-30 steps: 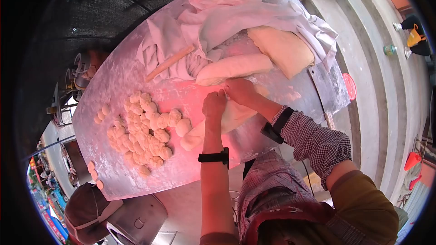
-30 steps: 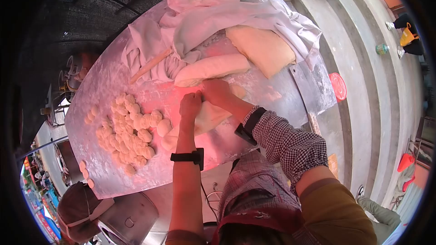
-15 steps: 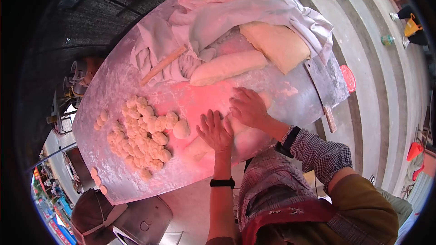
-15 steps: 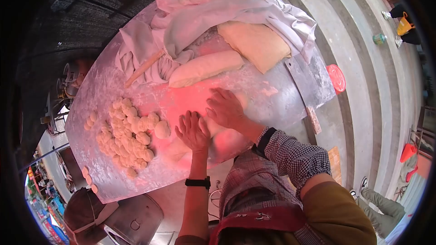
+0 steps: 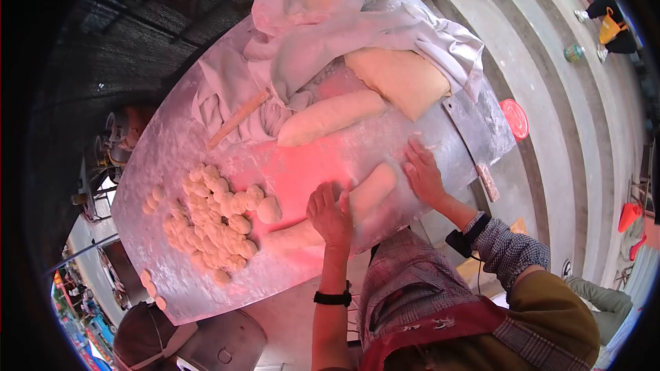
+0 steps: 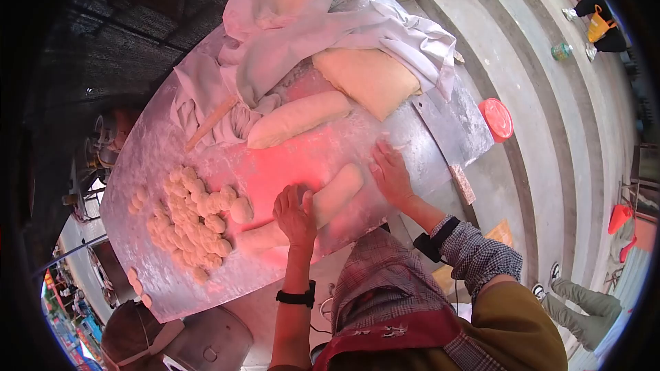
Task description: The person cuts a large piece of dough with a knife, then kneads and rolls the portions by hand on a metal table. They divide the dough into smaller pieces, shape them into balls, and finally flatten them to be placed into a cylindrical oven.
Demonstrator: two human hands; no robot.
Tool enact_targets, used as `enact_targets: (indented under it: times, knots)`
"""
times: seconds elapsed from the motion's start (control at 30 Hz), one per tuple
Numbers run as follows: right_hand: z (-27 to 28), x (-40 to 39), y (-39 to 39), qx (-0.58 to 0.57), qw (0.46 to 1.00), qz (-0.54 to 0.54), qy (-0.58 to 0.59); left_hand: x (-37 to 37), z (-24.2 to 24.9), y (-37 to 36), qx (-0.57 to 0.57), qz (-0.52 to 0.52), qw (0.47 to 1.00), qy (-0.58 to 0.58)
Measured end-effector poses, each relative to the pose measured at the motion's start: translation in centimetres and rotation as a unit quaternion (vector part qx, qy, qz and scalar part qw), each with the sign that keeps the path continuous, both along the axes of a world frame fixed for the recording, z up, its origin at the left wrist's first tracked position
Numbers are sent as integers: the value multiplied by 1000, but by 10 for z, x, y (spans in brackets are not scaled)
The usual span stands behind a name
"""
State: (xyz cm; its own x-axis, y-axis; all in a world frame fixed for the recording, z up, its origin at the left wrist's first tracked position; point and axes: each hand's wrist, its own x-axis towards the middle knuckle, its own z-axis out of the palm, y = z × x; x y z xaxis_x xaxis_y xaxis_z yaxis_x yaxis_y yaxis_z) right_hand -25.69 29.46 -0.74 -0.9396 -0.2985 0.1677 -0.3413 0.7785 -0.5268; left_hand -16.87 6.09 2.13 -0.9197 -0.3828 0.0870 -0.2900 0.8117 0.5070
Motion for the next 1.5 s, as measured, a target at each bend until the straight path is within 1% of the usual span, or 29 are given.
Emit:
enact_targets:
  times: [0.03,0.1,0.13,0.17,0.23,0.27,0.33,0.37,0.43,0.5,0.53,0.6,0.63,0.7,0.83,0.93,1.0,1.03,1.1,1.13,1.17,1.2,1.23,1.3,1.33,1.37,1.4,1.43,1.5]
  knots:
    - [10,-5,-9,0,1000,1,5,-11,0,11,0,1,1000,5]
    - [37,-16,-34,-191,972,40,-131,-30,0,27,136,-109,977,-123]
    - [58,-35,-46,-235,969,22,-73,-44,9,19,191,-109,963,-157]
    - [70,-59,-53,-235,970,29,-60,-55,3,7,189,-107,966,-143]
    - [92,-117,-65,-252,967,44,15,-69,-26,-17,49,99,983,-148]
    - [107,-150,-72,-269,961,57,9,-76,-41,-28,51,101,984,-139]
    - [118,-220,-95,-237,966,64,86,-86,-65,-44,35,174,966,-187]
    - [119,-254,-105,-228,968,61,79,-90,-61,-46,36,180,966,-183]
    - [112,-325,-128,-222,970,66,75,-100,-49,-46,79,135,948,-277]
    - [88,-390,-151,-151,980,104,82,-96,-57,-52,82,127,952,-265]
    - [71,-419,-161,-156,978,112,81,-98,-51,-52,85,119,948,-282]
    - [42,-464,-182,28,994,96,40,-101,-47,-51,85,119,944,-297]
    - [42,-471,-197,24,993,107,38,-103,-46,-51,85,130,942,-298]
    - [34,-479,-220,203,968,132,-72,-101,-44,-49,96,128,948,-275]
    - [4,-480,-247,180,970,152,-53,-102,-45,-49,95,128,939,-305]
    - [10,-483,-246,182,961,189,-84,-101,-45,-49,92,126,946,-285]
    - [34,-471,-238,139,982,120,-39,-103,-42,-49,95,127,944,-289]
    - [34,-468,-233,141,982,120,-43,-103,-40,-50,94,125,943,-294]
    - [31,-461,-220,22,990,93,100,-105,-40,-50,91,124,945,-289]
    - [34,-452,-214,28,992,88,89,-103,-40,-50,87,124,947,-283]
    - [43,-437,-208,-108,993,36,-11,-102,-41,-49,84,125,949,-278]
    - [51,-419,-200,-240,965,-22,-107,-102,-41,-48,83,127,950,-273]
    - [62,-392,-187,-233,965,-33,-117,-104,-42,-47,87,118,947,-286]
    - [86,-324,-160,-370,871,-30,-321,-102,-44,-46,78,140,951,-266]
    - [87,-289,-143,-395,838,-20,-376,-91,-43,-39,77,132,951,-269]
    - [89,-254,-126,-419,802,-5,-425,-83,-42,-29,126,80,962,-229]
    - [90,-218,-112,-378,828,0,-414,-78,-40,-17,175,31,967,-183]
    - [87,-182,-97,-335,851,2,-403,-64,-12,12,157,-57,977,-131]
    - [60,-122,-68,-255,912,105,-302,-38,14,48,15,-187,969,-162]
